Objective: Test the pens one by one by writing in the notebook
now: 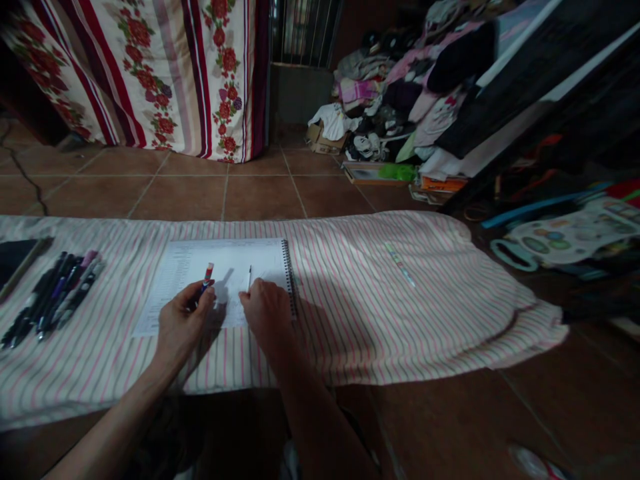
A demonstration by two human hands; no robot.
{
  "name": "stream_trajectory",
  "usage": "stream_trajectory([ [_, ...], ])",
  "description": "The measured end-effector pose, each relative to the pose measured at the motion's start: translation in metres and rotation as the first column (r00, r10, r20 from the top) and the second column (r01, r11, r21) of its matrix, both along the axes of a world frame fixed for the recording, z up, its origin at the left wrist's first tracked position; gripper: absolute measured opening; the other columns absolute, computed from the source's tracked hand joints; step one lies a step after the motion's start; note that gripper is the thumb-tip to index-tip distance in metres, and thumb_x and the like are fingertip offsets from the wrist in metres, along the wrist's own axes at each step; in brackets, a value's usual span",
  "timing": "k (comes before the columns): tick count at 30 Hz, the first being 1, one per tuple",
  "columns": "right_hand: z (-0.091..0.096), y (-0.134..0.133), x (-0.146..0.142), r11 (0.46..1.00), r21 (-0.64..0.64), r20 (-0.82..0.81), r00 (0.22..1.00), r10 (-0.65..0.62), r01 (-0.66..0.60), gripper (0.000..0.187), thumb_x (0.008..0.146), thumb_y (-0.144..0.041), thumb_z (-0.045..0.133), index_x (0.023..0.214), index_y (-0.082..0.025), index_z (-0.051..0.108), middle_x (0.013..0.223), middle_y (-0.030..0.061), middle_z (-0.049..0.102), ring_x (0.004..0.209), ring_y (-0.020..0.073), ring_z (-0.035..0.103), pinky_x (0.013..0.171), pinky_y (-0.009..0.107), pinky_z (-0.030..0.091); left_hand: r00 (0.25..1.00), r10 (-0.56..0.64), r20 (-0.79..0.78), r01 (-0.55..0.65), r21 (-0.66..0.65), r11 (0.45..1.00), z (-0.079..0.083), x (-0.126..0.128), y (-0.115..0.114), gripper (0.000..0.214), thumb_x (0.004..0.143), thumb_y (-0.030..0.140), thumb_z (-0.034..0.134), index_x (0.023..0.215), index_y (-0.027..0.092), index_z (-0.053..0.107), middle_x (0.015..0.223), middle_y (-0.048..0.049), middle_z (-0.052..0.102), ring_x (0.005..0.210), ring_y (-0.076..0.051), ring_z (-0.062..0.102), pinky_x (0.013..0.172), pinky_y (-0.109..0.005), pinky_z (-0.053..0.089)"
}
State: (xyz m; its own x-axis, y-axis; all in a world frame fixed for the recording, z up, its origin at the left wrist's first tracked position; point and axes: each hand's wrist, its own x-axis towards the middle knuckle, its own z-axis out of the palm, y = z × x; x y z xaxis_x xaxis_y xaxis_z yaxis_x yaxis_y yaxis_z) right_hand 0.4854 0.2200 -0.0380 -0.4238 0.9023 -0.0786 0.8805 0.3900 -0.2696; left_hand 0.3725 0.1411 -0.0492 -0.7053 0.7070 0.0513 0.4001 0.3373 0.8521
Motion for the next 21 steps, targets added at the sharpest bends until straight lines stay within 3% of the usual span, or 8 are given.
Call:
stream_trajectory([
  [4, 0.0005, 0.0021, -0.0041, 1.000, -0.026, -0.004, 1.000, -0.008, 0.007, 0.025, 0.082, -0.040, 0.056, 0.083, -0.016, 0.064, 0.085, 0.0100, 0.070, 0.082, 0.0212, 0.065, 0.070, 0.029, 0.043, 1.000, -0.007, 0.020, 0.007, 0.004, 1.000, 0.0016, -0.0004, -0.0006, 0.041, 0.077, 0.046, 0.050, 0.099, 0.016, 0.067, 0.077, -0.0061, 0.067, 0.068, -0.020, 0.059, 0.061, -0.030, 0.043],
  [17, -0.0066, 0.0061, -0.0078, 0.999, 0.020, -0.037, 0.999, -0.035, 0.035, 0.019, 0.080, -0.022, 0.051, 0.081, -0.014, 0.067, 0.084, 0.0139, 0.070, 0.083, 0.0237, 0.065, 0.071, 0.030, 0.043, 1.000, -0.016, 0.018, 0.016, -0.015, 1.000, 0.0061, -0.0069, -0.0059, 0.040, 0.078, 0.046, 0.049, 0.098, 0.016, 0.067, 0.072, -0.0041, 0.065, 0.060, -0.017, 0.055, 0.057, -0.028, 0.042],
  [21, -0.0028, 0.0053, -0.0075, 0.998, -0.006, -0.173, 0.983, -0.059, 0.059, 0.019, 0.077, -0.023, 0.051, 0.076, -0.014, 0.068, 0.078, 0.0118, 0.071, 0.076, 0.0216, 0.065, 0.067, 0.028, 0.042, 0.999, -0.031, 0.032, 0.031, -0.017, 0.999, 0.0075, -0.0063, -0.0053, 0.038, 0.078, 0.045, 0.050, 0.096, 0.017, 0.067, 0.072, -0.0038, 0.066, 0.062, -0.017, 0.056, 0.059, -0.028, 0.042],
])
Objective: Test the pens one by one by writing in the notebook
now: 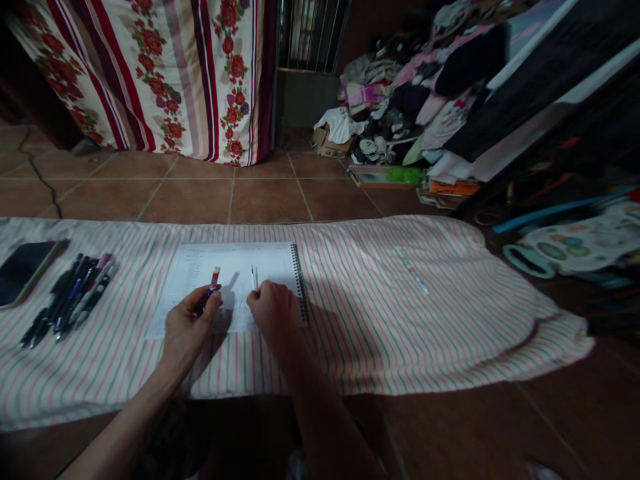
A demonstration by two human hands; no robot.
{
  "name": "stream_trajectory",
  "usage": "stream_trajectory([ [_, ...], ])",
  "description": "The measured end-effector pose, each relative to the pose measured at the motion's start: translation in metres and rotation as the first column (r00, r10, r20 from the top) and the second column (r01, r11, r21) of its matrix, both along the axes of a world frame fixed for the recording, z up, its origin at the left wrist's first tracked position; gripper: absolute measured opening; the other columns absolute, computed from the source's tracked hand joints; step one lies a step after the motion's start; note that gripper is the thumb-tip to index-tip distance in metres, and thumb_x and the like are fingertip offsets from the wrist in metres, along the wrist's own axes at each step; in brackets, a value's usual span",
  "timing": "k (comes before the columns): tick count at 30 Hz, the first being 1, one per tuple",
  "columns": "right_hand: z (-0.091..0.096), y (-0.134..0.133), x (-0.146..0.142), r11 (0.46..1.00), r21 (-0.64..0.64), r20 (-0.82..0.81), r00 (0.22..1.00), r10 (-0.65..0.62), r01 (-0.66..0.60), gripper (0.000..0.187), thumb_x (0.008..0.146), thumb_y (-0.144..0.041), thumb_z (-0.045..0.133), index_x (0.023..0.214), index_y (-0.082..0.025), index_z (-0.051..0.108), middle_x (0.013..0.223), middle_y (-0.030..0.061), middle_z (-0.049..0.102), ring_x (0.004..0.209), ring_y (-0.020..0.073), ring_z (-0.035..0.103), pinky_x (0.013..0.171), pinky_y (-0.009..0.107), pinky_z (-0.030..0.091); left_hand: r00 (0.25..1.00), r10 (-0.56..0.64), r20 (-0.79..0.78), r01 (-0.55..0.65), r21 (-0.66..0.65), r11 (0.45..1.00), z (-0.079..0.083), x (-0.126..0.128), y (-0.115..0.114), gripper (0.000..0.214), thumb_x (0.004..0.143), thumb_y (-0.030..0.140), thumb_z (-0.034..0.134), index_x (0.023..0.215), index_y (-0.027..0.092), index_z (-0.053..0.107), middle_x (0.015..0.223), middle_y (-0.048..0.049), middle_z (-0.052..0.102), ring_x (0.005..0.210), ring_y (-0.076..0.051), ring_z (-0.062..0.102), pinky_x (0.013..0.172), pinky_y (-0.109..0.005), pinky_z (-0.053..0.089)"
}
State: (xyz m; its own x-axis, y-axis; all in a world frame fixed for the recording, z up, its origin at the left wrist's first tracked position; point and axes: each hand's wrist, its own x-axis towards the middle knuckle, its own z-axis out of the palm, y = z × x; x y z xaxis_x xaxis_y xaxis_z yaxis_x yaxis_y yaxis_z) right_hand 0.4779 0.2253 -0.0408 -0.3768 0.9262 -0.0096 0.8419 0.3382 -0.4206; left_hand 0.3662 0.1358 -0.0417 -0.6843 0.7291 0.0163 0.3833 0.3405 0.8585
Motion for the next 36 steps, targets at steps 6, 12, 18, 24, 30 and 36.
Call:
stream_trajectory([
  [6, 0.004, 0.003, 0.003, 0.985, -0.173, -0.470, 0.878, -0.088, 0.006, 0.022, 0.072, -0.032, 0.055, 0.061, -0.016, 0.063, 0.052, 0.0012, 0.061, 0.052, 0.0129, 0.057, 0.051, 0.021, 0.038, 0.995, -0.033, 0.093, 0.030, 0.028, 0.999, -0.002, 0.002, 0.003, 0.034, 0.078, 0.043, 0.050, 0.092, 0.016, 0.066, 0.066, -0.0024, 0.063, 0.062, -0.018, 0.057, 0.060, -0.028, 0.043],
  [12, 0.005, 0.005, 0.003, 0.915, -0.391, -0.710, 0.666, -0.229, -0.103, 0.024, 0.070, -0.038, 0.056, 0.056, -0.018, 0.053, 0.040, -0.0070, 0.040, 0.037, 0.0068, 0.038, 0.040, 0.018, 0.030, 0.966, -0.094, 0.239, 0.063, 0.135, 0.989, -0.007, 0.000, 0.011, 0.032, 0.074, 0.037, 0.054, 0.093, 0.014, 0.064, 0.066, -0.0013, 0.061, 0.061, -0.016, 0.055, 0.060, -0.028, 0.044],
  [18, 0.003, 0.005, 0.003, 0.930, -0.336, -0.755, 0.633, -0.171, -0.150, 0.023, 0.070, -0.037, 0.056, 0.057, -0.018, 0.053, 0.045, -0.0069, 0.038, 0.043, 0.0069, 0.036, 0.042, 0.018, 0.030, 0.937, -0.145, 0.317, 0.080, 0.209, 0.975, -0.002, 0.002, 0.019, 0.023, 0.067, 0.031, 0.059, 0.084, 0.016, 0.063, 0.069, -0.0017, 0.064, 0.062, -0.014, 0.055, 0.062, -0.027, 0.044],
  [24, 0.002, 0.003, 0.005, 0.936, -0.319, -0.754, 0.638, -0.155, -0.150, 0.021, 0.072, -0.036, 0.055, 0.063, -0.017, 0.059, 0.047, -0.0066, 0.040, 0.044, 0.0069, 0.037, 0.043, 0.018, 0.031, 0.932, -0.187, 0.312, 0.141, 0.165, 0.976, 0.004, 0.004, 0.021, 0.027, 0.067, 0.039, 0.063, 0.079, 0.015, 0.065, 0.063, 0.0006, 0.061, 0.058, -0.012, 0.050, 0.056, -0.025, 0.040],
  [30, -0.004, 0.002, 0.003, 0.946, -0.290, -0.761, 0.634, -0.137, -0.144, 0.023, 0.073, -0.037, 0.056, 0.066, -0.016, 0.063, 0.048, -0.0051, 0.049, 0.044, 0.0067, 0.041, 0.042, 0.017, 0.033, 0.910, -0.232, 0.344, 0.183, 0.168, 0.969, 0.006, 0.008, 0.022, 0.027, 0.063, 0.040, 0.067, 0.074, 0.016, 0.063, 0.063, 0.0019, 0.058, 0.056, -0.011, 0.048, 0.053, -0.023, 0.040],
  [36, -0.003, 0.001, 0.004, 0.948, -0.287, -0.734, 0.668, -0.122, -0.141, 0.022, 0.073, -0.037, 0.056, 0.066, -0.017, 0.062, 0.047, -0.0051, 0.051, 0.044, 0.0079, 0.046, 0.044, 0.018, 0.035, 0.914, -0.265, 0.307, 0.224, 0.164, 0.961, 0.001, 0.009, 0.021, 0.024, 0.065, 0.039, 0.065, 0.070, 0.016, 0.059, 0.058, 0.0041, 0.051, 0.051, -0.008, 0.040, 0.046, -0.020, 0.033],
])
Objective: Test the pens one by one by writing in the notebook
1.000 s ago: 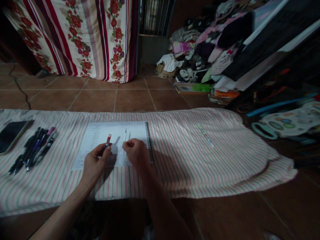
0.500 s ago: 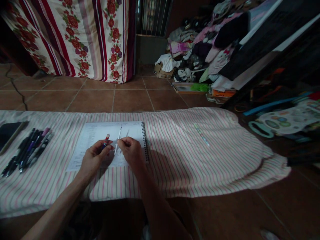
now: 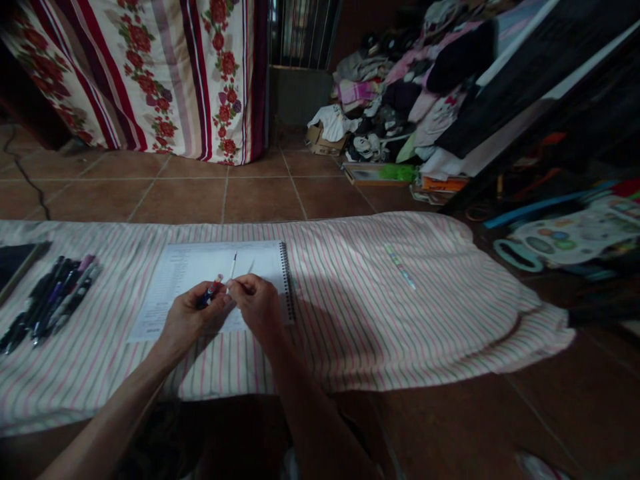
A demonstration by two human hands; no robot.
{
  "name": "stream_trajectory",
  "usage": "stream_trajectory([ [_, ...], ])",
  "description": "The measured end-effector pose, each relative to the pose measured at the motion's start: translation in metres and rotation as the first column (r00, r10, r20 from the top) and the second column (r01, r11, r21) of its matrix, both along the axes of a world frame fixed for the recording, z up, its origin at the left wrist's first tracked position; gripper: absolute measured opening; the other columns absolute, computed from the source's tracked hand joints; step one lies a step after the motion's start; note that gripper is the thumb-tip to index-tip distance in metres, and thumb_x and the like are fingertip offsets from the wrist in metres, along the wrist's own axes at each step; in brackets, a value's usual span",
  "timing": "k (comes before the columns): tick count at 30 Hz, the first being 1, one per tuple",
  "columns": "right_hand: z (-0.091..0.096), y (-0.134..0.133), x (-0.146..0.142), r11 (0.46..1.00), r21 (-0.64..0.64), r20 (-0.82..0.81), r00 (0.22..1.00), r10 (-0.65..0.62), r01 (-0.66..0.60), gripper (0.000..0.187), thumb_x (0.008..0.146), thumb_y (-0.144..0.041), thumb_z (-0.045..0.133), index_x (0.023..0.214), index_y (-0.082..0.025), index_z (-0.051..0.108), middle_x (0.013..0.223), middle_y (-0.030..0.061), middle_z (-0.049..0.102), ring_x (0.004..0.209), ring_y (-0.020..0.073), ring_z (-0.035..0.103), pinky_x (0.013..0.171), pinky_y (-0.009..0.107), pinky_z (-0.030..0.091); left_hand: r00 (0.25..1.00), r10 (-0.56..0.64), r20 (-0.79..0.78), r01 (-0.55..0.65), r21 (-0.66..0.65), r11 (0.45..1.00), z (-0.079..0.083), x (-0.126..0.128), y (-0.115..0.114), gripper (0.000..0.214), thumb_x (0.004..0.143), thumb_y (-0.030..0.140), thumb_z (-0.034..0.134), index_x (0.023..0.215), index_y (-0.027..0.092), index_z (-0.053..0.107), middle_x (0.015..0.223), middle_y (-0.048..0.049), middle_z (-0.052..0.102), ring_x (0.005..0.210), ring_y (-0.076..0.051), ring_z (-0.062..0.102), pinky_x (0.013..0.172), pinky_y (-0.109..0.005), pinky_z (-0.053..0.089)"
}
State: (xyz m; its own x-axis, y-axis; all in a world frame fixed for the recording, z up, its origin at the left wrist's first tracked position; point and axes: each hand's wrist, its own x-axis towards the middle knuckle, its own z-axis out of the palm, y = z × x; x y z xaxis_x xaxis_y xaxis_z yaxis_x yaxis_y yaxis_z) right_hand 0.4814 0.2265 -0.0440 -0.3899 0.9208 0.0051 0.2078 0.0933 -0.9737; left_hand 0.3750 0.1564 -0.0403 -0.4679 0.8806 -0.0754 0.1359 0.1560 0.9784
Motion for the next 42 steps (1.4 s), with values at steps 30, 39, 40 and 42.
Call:
stream_trajectory([
  [30, 0.017, 0.020, 0.024, 0.921, -0.270, -0.421, 0.826, -0.374, 0.279, 0.020, 0.070, -0.034, 0.066, 0.072, -0.015, 0.060, 0.060, -0.0025, 0.064, 0.057, 0.0110, 0.064, 0.049, 0.018, 0.053, 0.975, -0.151, -0.163, 0.127, -0.153, 0.980, -0.011, -0.010, -0.008, 0.049, 0.082, 0.051, 0.043, 0.114, 0.016, 0.060, 0.084, -0.0073, 0.069, 0.078, -0.019, 0.062, 0.071, -0.031, 0.047],
  [39, 0.017, 0.017, 0.019, 0.932, -0.255, -0.436, 0.829, -0.350, 0.259, 0.021, 0.070, -0.034, 0.066, 0.073, -0.015, 0.059, 0.057, -0.0027, 0.064, 0.056, 0.0125, 0.066, 0.048, 0.019, 0.054, 0.952, -0.200, -0.234, 0.164, -0.163, 0.973, -0.020, -0.007, -0.008, 0.045, 0.084, 0.048, 0.042, 0.110, 0.017, 0.061, 0.078, -0.0054, 0.069, 0.070, -0.018, 0.064, 0.063, -0.029, 0.047],
  [40, 0.017, 0.017, 0.019, 0.933, -0.254, -0.435, 0.831, -0.346, 0.256, 0.021, 0.070, -0.034, 0.066, 0.073, -0.015, 0.059, 0.058, -0.0026, 0.064, 0.057, 0.0128, 0.066, 0.048, 0.019, 0.054, 0.953, -0.201, -0.226, 0.167, -0.163, 0.972, -0.020, -0.007, -0.008, 0.046, 0.084, 0.049, 0.042, 0.110, 0.017, 0.061, 0.077, -0.0053, 0.069, 0.069, -0.018, 0.064, 0.062, -0.028, 0.047],
  [42, 0.016, 0.016, 0.018, 0.933, -0.253, -0.434, 0.832, -0.346, 0.256, 0.021, 0.070, -0.035, 0.066, 0.073, -0.015, 0.059, 0.058, -0.0024, 0.064, 0.057, 0.0132, 0.066, 0.048, 0.020, 0.054, 0.955, -0.198, -0.219, 0.165, -0.157, 0.974, -0.020, -0.006, -0.008, 0.045, 0.083, 0.048, 0.043, 0.109, 0.017, 0.062, 0.075, -0.0050, 0.069, 0.067, -0.018, 0.063, 0.060, -0.027, 0.047],
])
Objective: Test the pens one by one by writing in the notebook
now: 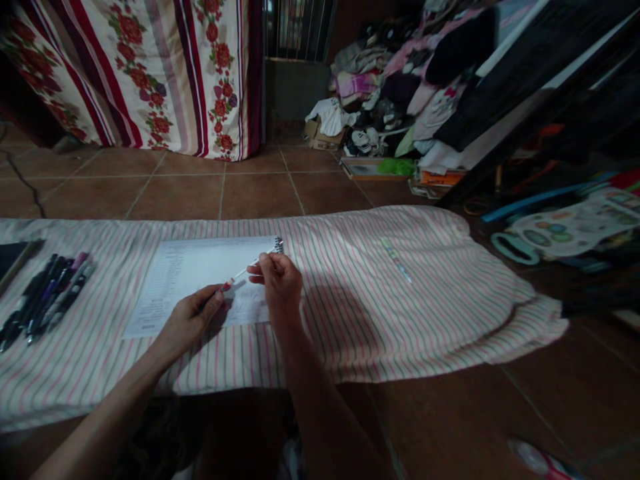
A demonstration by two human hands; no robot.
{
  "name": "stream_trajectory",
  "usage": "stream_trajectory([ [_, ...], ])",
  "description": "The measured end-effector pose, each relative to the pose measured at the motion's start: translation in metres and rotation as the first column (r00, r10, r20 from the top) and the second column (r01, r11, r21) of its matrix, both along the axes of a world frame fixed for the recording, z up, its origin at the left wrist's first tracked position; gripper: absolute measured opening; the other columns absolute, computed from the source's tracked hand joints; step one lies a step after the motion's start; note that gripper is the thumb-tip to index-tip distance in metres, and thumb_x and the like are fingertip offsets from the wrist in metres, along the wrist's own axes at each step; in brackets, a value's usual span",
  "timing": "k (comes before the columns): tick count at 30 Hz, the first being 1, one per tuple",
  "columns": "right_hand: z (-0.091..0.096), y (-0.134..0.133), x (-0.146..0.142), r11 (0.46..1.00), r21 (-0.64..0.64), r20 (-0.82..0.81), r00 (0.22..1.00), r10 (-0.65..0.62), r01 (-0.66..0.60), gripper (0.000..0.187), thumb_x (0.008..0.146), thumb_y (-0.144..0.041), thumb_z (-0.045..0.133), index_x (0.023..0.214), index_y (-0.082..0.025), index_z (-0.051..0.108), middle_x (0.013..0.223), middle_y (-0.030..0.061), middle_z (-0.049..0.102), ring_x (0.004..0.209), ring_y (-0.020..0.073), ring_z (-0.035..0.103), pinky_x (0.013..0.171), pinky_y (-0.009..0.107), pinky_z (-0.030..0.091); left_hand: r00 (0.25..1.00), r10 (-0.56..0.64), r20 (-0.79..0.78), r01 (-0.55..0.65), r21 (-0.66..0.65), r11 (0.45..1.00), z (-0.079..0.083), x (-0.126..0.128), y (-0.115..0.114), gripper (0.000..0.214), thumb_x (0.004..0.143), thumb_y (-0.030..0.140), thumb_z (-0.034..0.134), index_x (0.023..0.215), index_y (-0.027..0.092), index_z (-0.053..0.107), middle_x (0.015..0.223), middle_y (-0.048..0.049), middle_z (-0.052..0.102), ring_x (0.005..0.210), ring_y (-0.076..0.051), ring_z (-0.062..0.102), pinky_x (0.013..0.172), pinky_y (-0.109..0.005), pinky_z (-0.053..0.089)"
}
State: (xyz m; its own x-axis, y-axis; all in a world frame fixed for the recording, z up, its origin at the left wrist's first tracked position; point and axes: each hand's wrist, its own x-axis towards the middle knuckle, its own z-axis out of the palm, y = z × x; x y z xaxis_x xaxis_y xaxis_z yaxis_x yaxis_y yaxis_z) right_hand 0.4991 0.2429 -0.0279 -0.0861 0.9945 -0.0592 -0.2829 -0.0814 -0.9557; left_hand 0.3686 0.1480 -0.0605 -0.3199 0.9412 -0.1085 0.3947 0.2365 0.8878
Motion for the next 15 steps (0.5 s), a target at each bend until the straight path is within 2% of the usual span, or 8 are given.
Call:
stream_trajectory([
  [4, -0.0032, -0.0007, -0.0024, 1.000, 0.007, 0.009, 1.000, 0.013, -0.013, 0.022, 0.069, -0.035, 0.066, 0.073, -0.015, 0.059, 0.058, -0.0019, 0.065, 0.057, 0.0146, 0.067, 0.046, 0.020, 0.054, 1.000, 0.002, -0.015, -0.002, 0.010, 1.000, 0.0021, 0.0013, 0.0001, 0.043, 0.083, 0.047, 0.044, 0.107, 0.017, 0.063, 0.073, -0.0036, 0.069, 0.064, -0.017, 0.062, 0.058, -0.027, 0.047],
  [9, -0.0057, -0.0016, -0.0040, 0.999, 0.037, 0.019, 0.999, 0.027, -0.027, 0.023, 0.070, -0.037, 0.066, 0.073, -0.015, 0.060, 0.059, -0.0014, 0.065, 0.058, 0.0154, 0.068, 0.046, 0.021, 0.054, 0.998, 0.000, -0.068, 0.001, 0.020, 1.000, 0.0052, 0.0018, 0.0013, 0.042, 0.083, 0.044, 0.043, 0.109, 0.018, 0.063, 0.082, -0.0041, 0.070, 0.072, -0.018, 0.063, 0.068, -0.030, 0.047],
  [15, -0.0009, -0.0015, -0.0024, 1.000, 0.002, 0.004, 1.000, 0.001, -0.001, 0.020, 0.070, -0.034, 0.065, 0.072, -0.015, 0.060, 0.058, -0.0020, 0.065, 0.058, 0.0138, 0.067, 0.046, 0.019, 0.054, 0.991, 0.014, -0.136, -0.007, 0.054, 0.999, 0.0056, -0.0003, 0.0011, 0.038, 0.081, 0.035, 0.046, 0.109, 0.017, 0.062, 0.088, -0.0055, 0.068, 0.080, -0.020, 0.061, 0.075, -0.033, 0.047],
])
